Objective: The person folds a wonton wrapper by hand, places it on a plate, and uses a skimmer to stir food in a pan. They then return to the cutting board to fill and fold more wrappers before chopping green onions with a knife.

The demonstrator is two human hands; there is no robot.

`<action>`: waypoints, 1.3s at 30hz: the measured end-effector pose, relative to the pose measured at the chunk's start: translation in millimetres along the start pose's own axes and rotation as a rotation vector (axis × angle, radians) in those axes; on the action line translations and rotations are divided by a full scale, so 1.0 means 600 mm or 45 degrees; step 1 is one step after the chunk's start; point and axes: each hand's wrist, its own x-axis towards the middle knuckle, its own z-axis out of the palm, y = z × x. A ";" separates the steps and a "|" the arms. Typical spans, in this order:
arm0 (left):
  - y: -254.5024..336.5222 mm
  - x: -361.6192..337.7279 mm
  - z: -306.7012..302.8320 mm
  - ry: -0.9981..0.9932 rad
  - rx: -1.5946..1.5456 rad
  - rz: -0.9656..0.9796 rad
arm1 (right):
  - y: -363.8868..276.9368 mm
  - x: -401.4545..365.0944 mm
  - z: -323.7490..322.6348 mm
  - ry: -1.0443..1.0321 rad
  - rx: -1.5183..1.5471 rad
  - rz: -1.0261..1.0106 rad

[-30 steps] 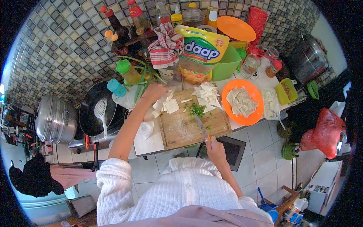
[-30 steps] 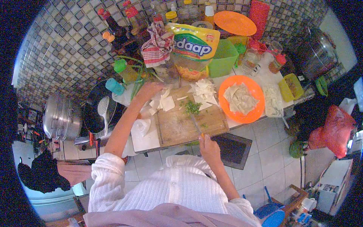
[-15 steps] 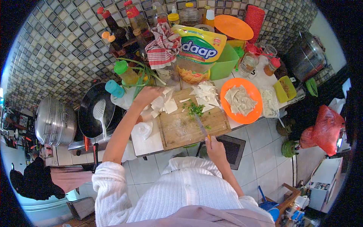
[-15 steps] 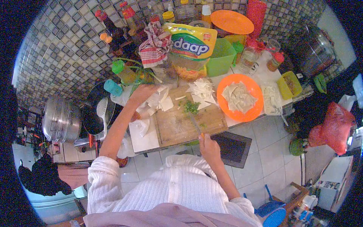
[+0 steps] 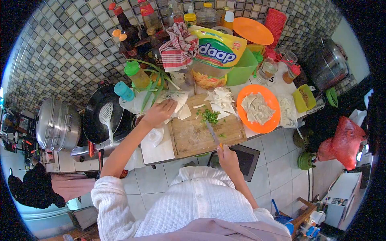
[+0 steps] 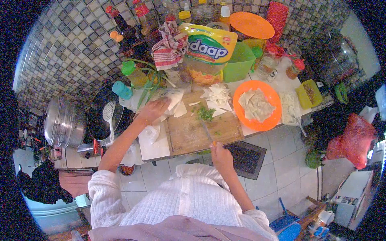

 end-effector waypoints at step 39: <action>0.317 -0.061 -0.044 -0.490 -0.527 -1.305 | -0.073 -0.012 0.076 -0.120 -0.298 -0.099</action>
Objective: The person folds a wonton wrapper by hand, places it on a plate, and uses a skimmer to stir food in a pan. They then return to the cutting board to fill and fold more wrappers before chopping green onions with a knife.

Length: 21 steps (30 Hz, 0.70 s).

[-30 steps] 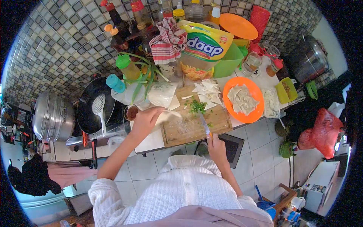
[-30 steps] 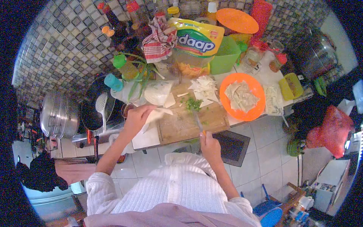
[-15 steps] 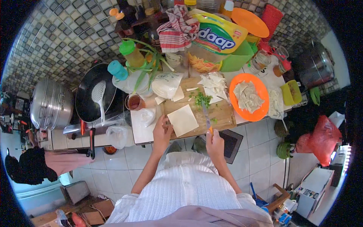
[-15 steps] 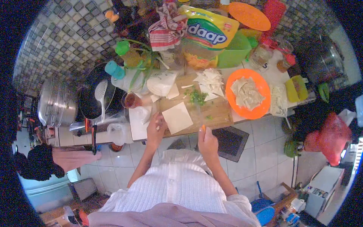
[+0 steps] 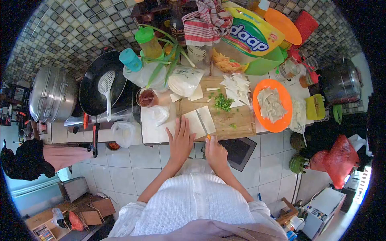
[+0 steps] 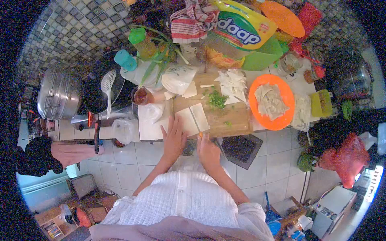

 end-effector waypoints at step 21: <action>0.018 0.042 0.014 0.158 -0.120 0.038 | -0.017 0.010 0.004 -0.119 -0.094 0.061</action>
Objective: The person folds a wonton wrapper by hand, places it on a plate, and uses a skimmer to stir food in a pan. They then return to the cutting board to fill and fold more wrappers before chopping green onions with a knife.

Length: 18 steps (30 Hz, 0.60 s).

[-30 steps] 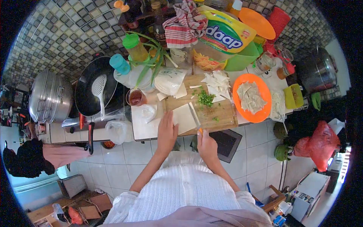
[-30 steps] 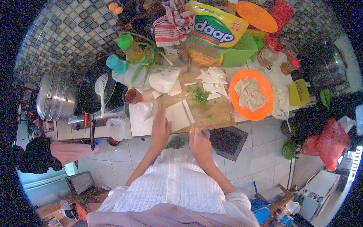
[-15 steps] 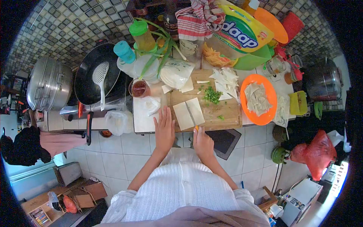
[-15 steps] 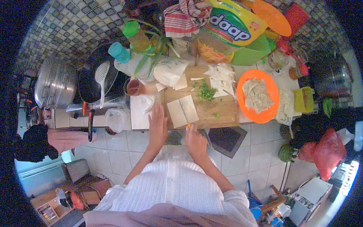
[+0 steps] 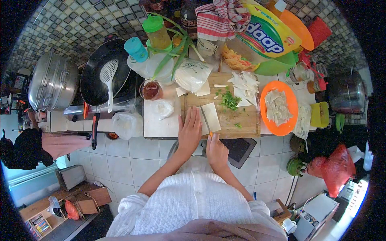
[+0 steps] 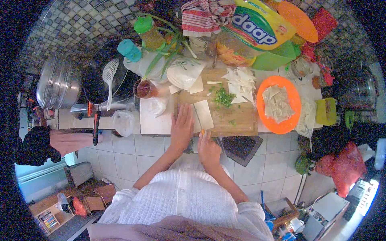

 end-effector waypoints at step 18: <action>0.008 0.009 0.021 0.068 0.179 0.031 | -0.017 0.027 0.023 0.164 -0.190 -0.042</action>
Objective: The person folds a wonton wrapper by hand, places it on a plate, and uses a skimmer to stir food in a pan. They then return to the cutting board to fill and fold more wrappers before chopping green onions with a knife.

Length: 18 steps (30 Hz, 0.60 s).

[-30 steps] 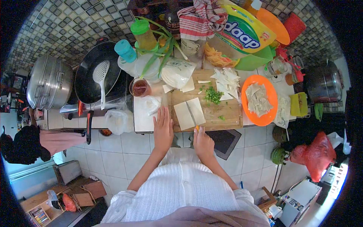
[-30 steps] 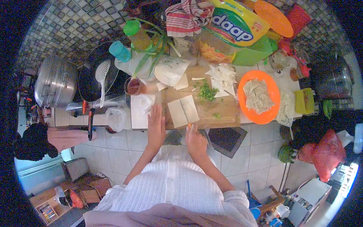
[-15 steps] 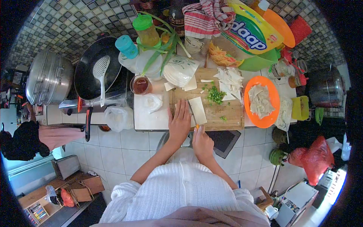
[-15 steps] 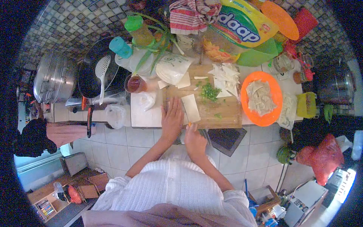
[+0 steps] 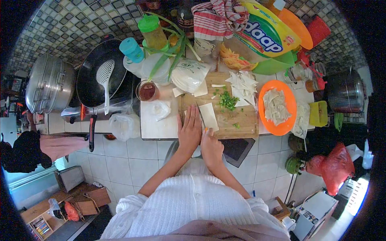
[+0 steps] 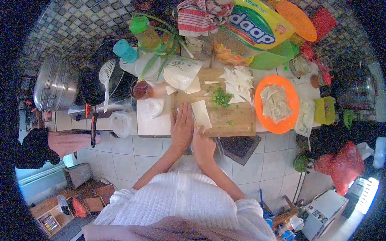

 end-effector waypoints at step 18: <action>0.002 -0.003 0.006 0.079 0.018 -0.020 | 0.013 -0.033 0.004 -0.030 -0.016 0.027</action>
